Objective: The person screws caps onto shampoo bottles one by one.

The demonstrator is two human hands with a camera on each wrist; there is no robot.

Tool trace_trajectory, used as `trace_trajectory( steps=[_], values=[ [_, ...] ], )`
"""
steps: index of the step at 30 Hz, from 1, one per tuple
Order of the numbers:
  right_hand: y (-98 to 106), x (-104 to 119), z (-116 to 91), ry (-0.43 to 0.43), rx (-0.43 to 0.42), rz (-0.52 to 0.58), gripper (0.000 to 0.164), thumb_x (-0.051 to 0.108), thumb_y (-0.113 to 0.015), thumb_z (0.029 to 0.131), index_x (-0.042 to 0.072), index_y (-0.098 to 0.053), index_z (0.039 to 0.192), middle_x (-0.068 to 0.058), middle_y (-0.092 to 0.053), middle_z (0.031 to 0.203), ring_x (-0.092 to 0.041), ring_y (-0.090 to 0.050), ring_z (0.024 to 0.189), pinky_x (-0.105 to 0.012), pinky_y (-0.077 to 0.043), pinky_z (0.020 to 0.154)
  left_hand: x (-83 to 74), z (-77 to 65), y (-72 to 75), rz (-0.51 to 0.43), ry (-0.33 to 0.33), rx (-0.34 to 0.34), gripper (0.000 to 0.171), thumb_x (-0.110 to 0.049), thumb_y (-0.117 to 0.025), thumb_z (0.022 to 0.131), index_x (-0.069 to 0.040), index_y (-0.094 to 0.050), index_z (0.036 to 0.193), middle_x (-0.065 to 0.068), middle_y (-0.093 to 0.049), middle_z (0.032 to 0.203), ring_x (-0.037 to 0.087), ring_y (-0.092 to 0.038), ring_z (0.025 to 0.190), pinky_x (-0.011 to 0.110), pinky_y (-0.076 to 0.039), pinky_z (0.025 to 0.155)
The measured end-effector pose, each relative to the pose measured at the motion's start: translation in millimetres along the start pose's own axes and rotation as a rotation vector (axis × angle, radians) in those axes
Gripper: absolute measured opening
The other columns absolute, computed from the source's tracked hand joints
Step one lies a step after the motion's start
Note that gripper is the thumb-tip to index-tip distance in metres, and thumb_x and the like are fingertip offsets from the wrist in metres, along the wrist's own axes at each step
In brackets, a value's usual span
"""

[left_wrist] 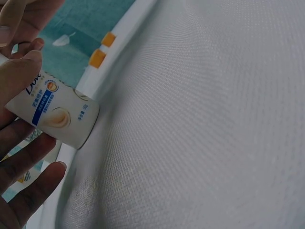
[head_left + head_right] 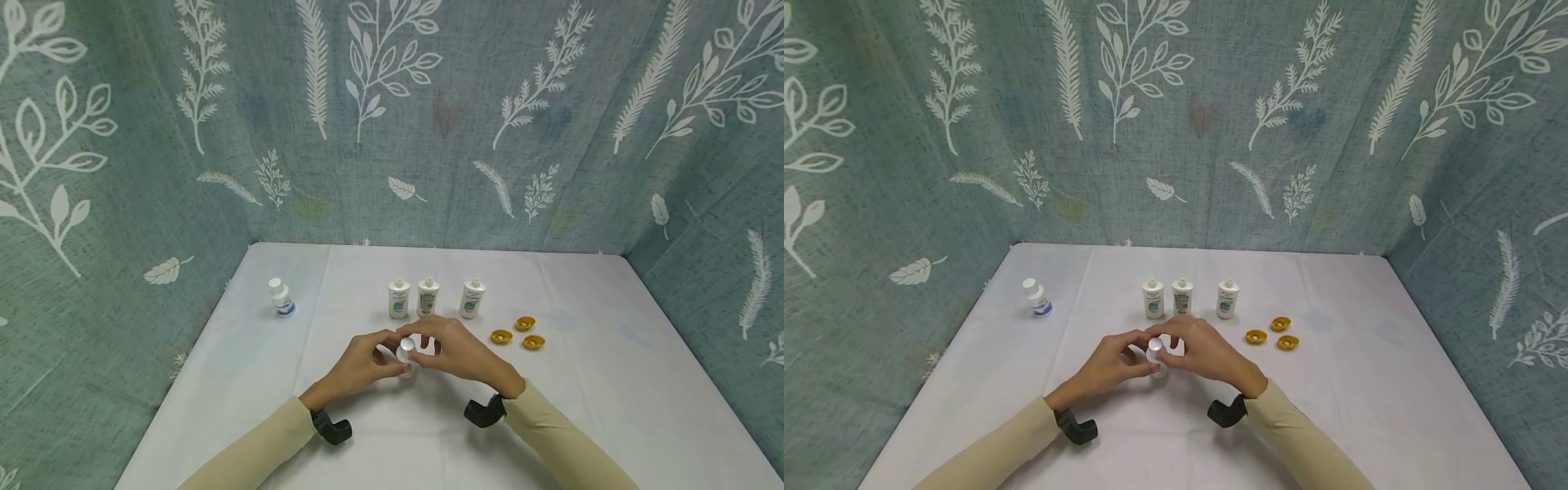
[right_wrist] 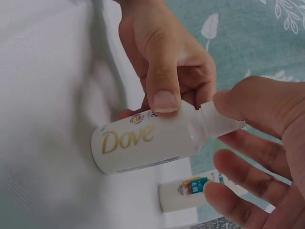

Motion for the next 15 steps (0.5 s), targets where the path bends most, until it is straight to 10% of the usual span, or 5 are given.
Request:
trace_trajectory(
  steps=[15],
  values=[
    [-3.4, 1.7, 2.0, 0.000, 0.048, -0.049, 0.034, 0.012, -0.076, 0.095, 0.017, -0.072, 0.129, 0.008, -0.070, 0.117, -0.013, -0.060, 0.084, -0.022, -0.053, 0.063, 0.9, -2.6, -1.1, 0.008, 0.007, 0.000, 0.044, -0.034, -0.086, 0.086, -0.019, -0.069, 0.124, -0.011, -0.072, 0.109, 0.008, -0.067, 0.098, 0.034, -0.059, 0.075]
  ],
)
Point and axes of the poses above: each hand's wrist, its own z-axis towards the middle knuckle, its own y-axis out of the back of the hand, x = y × z, the point moved 7 cm from there along z, towards the middle knuckle
